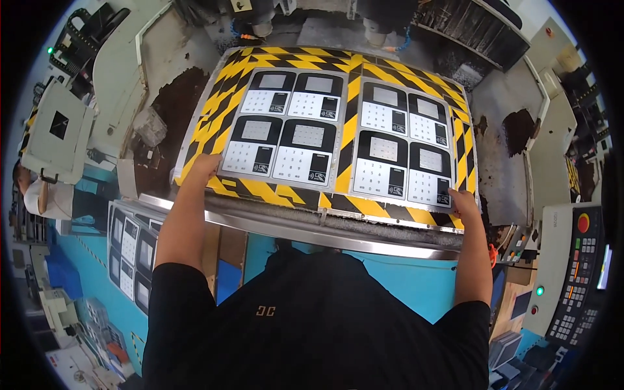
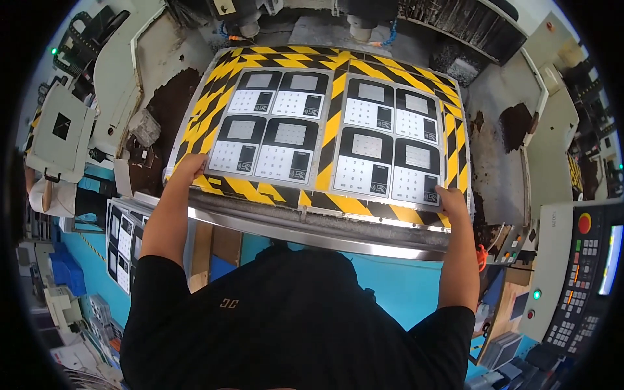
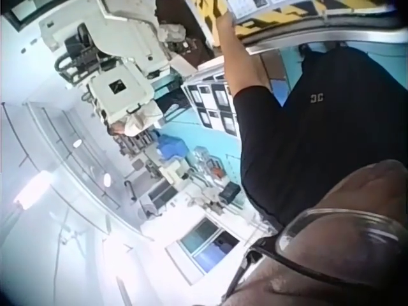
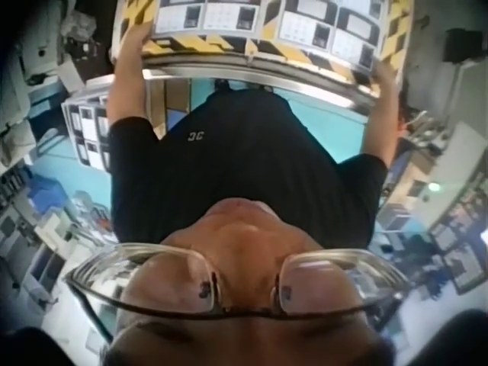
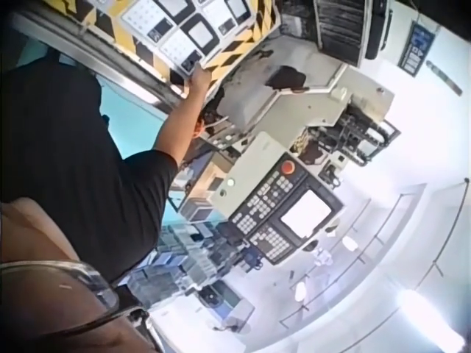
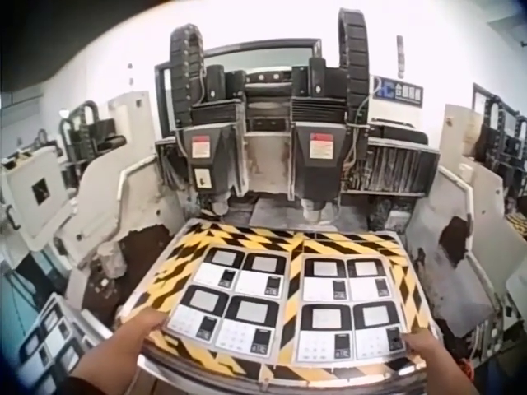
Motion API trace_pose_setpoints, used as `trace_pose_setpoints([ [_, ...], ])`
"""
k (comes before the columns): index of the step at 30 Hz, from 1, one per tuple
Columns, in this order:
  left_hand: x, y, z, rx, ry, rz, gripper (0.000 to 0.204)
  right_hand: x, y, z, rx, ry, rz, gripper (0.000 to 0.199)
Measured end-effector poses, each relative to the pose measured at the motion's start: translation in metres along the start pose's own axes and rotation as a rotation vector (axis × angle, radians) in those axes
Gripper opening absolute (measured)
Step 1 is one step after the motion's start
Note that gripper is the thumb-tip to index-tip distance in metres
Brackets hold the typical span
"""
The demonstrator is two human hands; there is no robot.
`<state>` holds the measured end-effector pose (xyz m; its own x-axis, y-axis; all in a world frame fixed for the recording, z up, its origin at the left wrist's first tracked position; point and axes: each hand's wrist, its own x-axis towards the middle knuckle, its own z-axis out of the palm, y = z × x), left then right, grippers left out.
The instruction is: The person cleans a machine bed with an air duster, removes a sheet of panels, and places it on a table. After dusting the surface again, the person retrieves a new sheet of panels and positions it onto the machine bed by hand.
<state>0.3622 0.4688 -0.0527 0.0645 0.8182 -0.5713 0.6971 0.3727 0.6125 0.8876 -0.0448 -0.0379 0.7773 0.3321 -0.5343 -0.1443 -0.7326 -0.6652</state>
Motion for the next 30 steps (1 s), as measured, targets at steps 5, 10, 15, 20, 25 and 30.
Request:
trace_pose_setpoints([
  [5,0.001,0.000,-0.012,0.003,-0.063,-0.024,0.022,0.004,-0.012,-0.006,0.411,-0.081,0.047,0.027],
  [10,0.005,-0.004,-0.019,-0.046,-0.176,0.021,0.022,-0.016,-0.048,-0.034,0.549,-0.298,-0.216,0.017],
  [15,0.006,-0.016,-0.024,-0.451,-0.440,-0.087,0.036,-0.086,-0.120,-0.028,0.673,-0.295,-0.458,0.023],
  [20,0.009,-0.014,-0.031,-0.514,-0.592,-0.086,0.047,-0.127,-0.158,0.027,0.757,-0.296,-0.589,0.031],
  [25,0.012,-0.014,-0.042,-0.556,-0.713,-0.113,0.060,-0.133,-0.182,0.143,0.812,-0.391,-0.520,0.027],
  [30,0.007,-0.012,-0.044,-0.615,-0.746,-0.093,0.065,-0.087,-0.154,0.273,0.874,-0.502,-0.331,0.026],
])
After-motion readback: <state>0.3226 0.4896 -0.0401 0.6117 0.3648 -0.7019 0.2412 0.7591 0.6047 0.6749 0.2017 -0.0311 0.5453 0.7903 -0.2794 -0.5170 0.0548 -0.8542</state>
